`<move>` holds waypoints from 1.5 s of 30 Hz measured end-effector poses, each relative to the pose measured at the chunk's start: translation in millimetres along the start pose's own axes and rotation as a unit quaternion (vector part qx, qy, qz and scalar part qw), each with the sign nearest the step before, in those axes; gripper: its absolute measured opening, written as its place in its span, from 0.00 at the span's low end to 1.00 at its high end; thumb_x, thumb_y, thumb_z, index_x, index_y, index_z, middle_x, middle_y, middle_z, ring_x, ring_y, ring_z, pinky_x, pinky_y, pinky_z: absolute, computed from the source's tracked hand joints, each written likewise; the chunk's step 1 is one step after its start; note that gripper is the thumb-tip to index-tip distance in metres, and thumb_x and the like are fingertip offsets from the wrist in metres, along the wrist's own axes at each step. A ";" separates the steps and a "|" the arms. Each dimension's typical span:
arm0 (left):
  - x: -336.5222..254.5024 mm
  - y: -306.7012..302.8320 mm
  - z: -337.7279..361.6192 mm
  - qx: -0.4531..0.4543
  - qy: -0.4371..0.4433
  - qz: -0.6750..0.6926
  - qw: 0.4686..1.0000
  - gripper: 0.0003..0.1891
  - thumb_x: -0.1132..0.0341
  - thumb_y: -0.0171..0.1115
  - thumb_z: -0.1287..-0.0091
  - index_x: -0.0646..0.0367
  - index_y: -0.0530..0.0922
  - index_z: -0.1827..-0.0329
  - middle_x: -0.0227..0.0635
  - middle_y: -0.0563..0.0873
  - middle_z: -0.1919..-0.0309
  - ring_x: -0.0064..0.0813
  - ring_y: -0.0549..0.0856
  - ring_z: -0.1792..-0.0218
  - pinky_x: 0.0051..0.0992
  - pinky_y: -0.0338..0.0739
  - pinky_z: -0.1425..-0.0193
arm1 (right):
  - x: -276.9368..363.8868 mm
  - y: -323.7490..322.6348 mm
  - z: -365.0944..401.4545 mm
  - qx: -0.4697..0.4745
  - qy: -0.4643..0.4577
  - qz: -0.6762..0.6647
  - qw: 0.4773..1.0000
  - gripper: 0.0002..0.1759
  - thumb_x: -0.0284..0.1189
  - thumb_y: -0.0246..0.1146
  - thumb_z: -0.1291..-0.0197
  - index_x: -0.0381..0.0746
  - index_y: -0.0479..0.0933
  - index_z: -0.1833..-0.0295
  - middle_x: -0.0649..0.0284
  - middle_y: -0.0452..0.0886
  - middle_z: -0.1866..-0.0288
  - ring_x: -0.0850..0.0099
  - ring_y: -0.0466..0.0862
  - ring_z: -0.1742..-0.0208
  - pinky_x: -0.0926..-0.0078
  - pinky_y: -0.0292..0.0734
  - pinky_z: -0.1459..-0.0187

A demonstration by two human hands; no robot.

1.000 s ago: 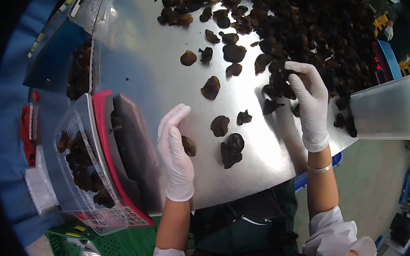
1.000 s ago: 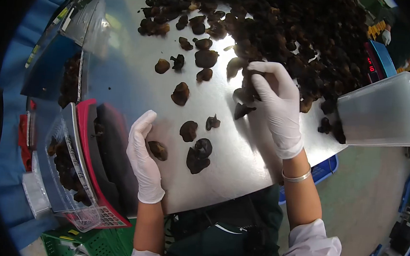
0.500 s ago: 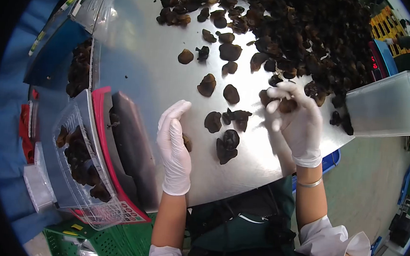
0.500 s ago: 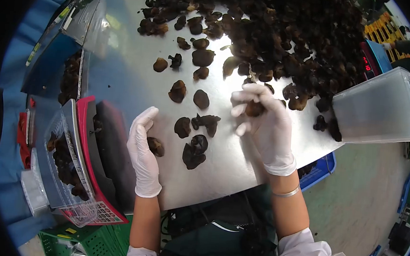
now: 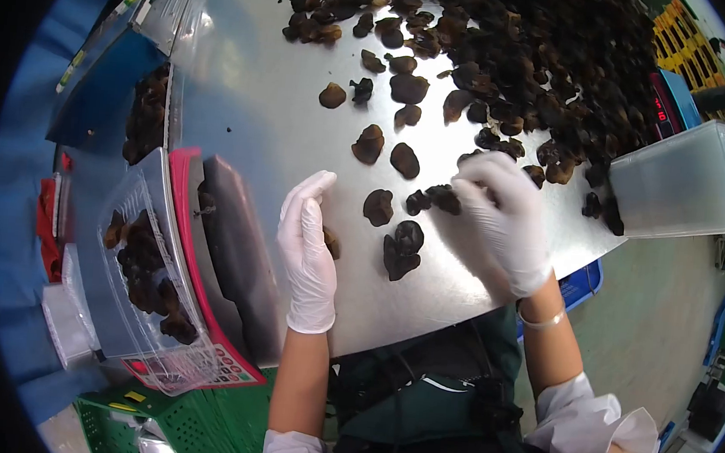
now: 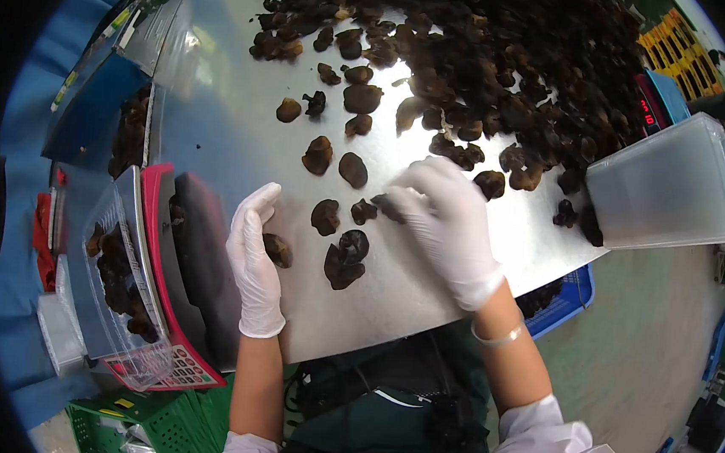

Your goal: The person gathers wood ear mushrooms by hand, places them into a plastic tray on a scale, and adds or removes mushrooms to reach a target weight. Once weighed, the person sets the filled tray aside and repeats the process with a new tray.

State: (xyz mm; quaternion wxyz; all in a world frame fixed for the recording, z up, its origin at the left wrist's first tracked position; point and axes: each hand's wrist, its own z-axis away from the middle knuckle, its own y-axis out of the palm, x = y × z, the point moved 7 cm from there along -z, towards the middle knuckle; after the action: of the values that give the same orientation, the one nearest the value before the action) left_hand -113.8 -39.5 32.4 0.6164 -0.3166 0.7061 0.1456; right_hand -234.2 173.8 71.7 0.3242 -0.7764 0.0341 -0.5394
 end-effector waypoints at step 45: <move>-6.9 12.1 -0.6 0.051 0.038 -0.020 0.998 0.21 0.58 0.57 0.23 0.65 0.79 0.36 0.42 0.79 0.36 0.35 0.78 0.34 0.34 0.71 0.29 | -51.6 -35.4 -16.0 -0.143 0.009 0.181 0.973 0.30 0.25 0.64 0.42 0.33 0.70 0.32 0.46 0.80 0.48 0.45 0.77 0.44 0.51 0.72 0.41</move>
State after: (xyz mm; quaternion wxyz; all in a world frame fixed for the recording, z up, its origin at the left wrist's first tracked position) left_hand -121.6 -28.8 36.9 0.6070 -0.3043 0.7292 0.0849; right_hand -279.9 215.0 52.1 0.3012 -0.7912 0.2534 -0.4681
